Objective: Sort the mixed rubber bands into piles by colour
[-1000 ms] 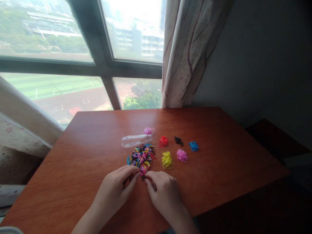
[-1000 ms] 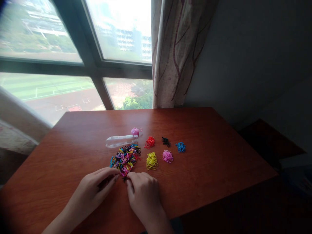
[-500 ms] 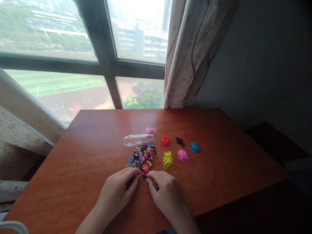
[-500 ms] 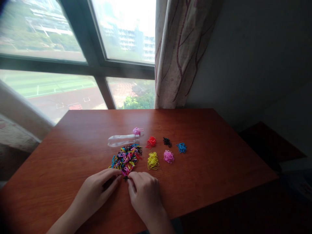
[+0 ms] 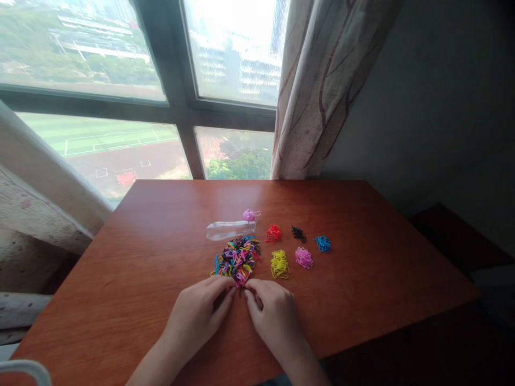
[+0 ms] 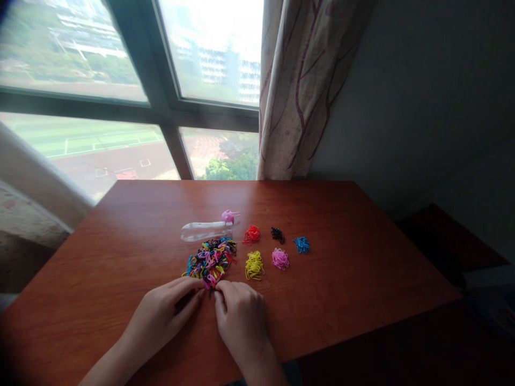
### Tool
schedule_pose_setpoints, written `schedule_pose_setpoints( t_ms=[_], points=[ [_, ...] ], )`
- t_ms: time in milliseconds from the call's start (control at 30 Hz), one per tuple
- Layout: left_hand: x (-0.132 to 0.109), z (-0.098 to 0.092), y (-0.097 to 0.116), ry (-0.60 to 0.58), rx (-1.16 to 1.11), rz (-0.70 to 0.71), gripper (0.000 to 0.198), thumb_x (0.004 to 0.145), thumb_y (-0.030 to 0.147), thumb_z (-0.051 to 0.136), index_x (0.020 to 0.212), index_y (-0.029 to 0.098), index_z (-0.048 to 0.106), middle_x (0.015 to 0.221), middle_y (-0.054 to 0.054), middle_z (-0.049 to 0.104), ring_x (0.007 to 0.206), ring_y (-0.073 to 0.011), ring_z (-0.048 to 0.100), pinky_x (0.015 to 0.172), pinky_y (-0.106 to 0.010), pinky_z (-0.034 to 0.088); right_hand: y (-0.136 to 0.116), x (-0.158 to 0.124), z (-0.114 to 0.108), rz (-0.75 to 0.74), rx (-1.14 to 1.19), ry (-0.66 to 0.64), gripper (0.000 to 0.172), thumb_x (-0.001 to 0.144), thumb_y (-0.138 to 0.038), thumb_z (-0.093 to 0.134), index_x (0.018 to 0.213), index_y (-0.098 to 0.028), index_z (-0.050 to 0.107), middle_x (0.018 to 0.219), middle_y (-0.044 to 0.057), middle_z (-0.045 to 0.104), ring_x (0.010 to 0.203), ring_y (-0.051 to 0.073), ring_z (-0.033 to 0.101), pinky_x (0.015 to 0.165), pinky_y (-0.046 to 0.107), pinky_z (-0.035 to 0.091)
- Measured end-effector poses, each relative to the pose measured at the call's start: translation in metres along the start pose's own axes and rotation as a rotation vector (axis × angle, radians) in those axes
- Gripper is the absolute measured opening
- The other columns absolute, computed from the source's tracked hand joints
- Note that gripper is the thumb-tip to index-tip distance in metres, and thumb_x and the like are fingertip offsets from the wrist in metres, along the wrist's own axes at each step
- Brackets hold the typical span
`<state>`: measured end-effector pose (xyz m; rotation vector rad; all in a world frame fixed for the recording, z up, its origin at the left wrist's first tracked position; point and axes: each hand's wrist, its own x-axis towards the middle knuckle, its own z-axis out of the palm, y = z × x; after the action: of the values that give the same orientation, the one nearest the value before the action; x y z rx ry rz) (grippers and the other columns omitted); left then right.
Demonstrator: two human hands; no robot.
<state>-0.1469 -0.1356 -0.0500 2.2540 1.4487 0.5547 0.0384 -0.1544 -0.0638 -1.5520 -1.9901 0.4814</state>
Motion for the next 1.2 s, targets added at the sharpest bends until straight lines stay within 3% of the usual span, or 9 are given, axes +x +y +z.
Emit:
schedule_pose_setpoints(
  t_ms=[400, 533, 633, 767, 900, 1033, 1200],
  points=[
    [-0.001, 0.002, -0.002, -0.006, -0.013, -0.004, 0.019, 0.094, 0.026, 0.048, 0.097, 0.024, 0.067, 0.095, -0.001, 0.074, 0.084, -0.0178, 0.071, 0.074, -0.025, 0.052, 0.003, -0.005, 0.0, -0.044, 0.084, -0.011, 0.018, 0.088, -0.012, 0.056, 0.086, -0.024, 0.068, 0.078, 0.0, 0.069, 0.073, 0.016, 0.063, 0.069, 0.023, 0.04],
    [-0.002, 0.002, -0.002, -0.012, -0.013, -0.009, 0.02, 0.095, 0.026, 0.048, 0.098, 0.025, 0.067, 0.094, -0.001, 0.074, 0.083, -0.0177, 0.071, 0.073, -0.025, 0.052, 0.006, -0.005, -0.008, -0.023, 0.213, 0.051, 0.017, 0.09, -0.017, 0.053, 0.087, -0.023, 0.069, 0.074, 0.0, 0.068, 0.066, 0.014, 0.061, 0.064, 0.022, 0.042],
    [-0.002, 0.002, -0.002, -0.017, -0.002, -0.014, 0.02, 0.096, 0.027, 0.047, 0.097, 0.026, 0.067, 0.093, -0.001, 0.074, 0.082, -0.0177, 0.07, 0.072, -0.025, 0.051, 0.021, 0.004, -0.025, 0.035, 0.209, 0.149, 0.017, 0.091, -0.024, 0.053, 0.087, -0.022, 0.07, 0.069, 0.0, 0.066, 0.059, 0.014, 0.058, 0.057, 0.022, 0.042],
    [-0.002, 0.001, -0.001, -0.019, 0.006, -0.014, 0.021, 0.096, 0.027, 0.046, 0.095, 0.025, 0.067, 0.092, -0.001, 0.074, 0.081, -0.0175, 0.07, 0.071, -0.025, 0.051, 0.062, 0.031, -0.059, 0.111, 0.072, 0.275, 0.022, 0.091, -0.033, 0.053, 0.087, -0.021, 0.071, 0.07, 0.002, 0.067, 0.059, 0.015, 0.059, 0.059, 0.023, 0.043],
    [-0.002, 0.0, 0.0, -0.017, 0.0, -0.009, 0.021, 0.095, 0.027, 0.046, 0.094, 0.025, 0.067, 0.09, -0.001, 0.073, 0.079, -0.0169, 0.07, 0.069, -0.024, 0.05, 0.101, 0.061, -0.085, 0.183, -0.183, 0.252, 0.025, 0.088, -0.035, 0.052, 0.086, -0.021, 0.073, 0.068, 0.003, 0.068, 0.06, 0.017, 0.06, 0.059, 0.025, 0.041],
    [-0.001, 0.0, 0.001, -0.016, -0.003, -0.006, 0.02, 0.095, 0.025, 0.047, 0.095, 0.026, 0.067, 0.091, 0.0, 0.074, 0.08, -0.0172, 0.07, 0.069, -0.024, 0.05, 0.119, 0.078, -0.089, 0.178, -0.22, 0.201, 0.021, 0.084, -0.031, 0.054, 0.084, -0.022, 0.074, 0.065, 0.002, 0.067, 0.058, 0.016, 0.059, 0.057, 0.025, 0.037],
    [-0.001, 0.001, 0.001, -0.003, -0.009, -0.011, 0.02, 0.094, 0.024, 0.047, 0.095, 0.026, 0.067, 0.092, -0.001, 0.074, 0.08, -0.017, 0.07, 0.069, -0.024, 0.051, 0.123, 0.081, -0.086, 0.174, -0.23, 0.178, 0.02, 0.083, -0.028, 0.055, 0.082, -0.023, 0.075, 0.069, 0.001, 0.069, 0.061, 0.016, 0.06, 0.057, 0.025, 0.036]
  ],
)
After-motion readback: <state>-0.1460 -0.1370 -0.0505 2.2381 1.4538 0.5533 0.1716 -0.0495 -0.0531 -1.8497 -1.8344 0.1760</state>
